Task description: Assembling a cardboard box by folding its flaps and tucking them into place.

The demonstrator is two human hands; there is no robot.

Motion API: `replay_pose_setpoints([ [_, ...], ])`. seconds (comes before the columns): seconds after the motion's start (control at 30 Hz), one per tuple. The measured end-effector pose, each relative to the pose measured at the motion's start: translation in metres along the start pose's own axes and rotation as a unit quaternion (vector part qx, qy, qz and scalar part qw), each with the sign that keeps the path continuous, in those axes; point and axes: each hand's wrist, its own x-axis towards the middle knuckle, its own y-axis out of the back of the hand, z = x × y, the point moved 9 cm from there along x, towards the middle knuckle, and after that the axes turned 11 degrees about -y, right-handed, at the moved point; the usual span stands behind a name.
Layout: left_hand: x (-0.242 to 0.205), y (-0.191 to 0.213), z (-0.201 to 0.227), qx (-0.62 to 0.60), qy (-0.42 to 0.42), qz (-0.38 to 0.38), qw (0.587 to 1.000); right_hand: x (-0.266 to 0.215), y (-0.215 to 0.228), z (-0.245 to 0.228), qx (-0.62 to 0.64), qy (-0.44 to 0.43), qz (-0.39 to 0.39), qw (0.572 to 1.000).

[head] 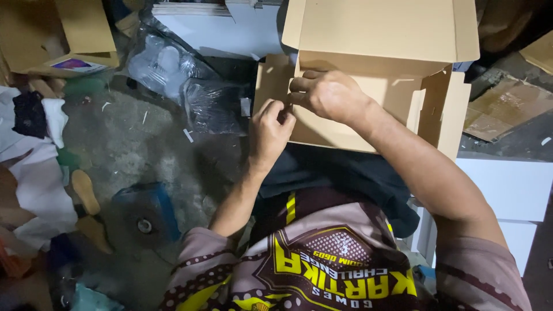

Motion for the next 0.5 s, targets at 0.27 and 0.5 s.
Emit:
replay_pose_setpoints([
  [0.27,0.006,0.005,0.004,-0.006,-0.02,-0.002,1.0,-0.03,0.009,0.014,0.188,-0.238,-0.046,0.952],
  [0.5,-0.018,-0.02,-0.051,-0.145,0.084,-0.012,0.986,-0.203,0.114,0.11,0.16,-0.5,0.262,0.81],
])
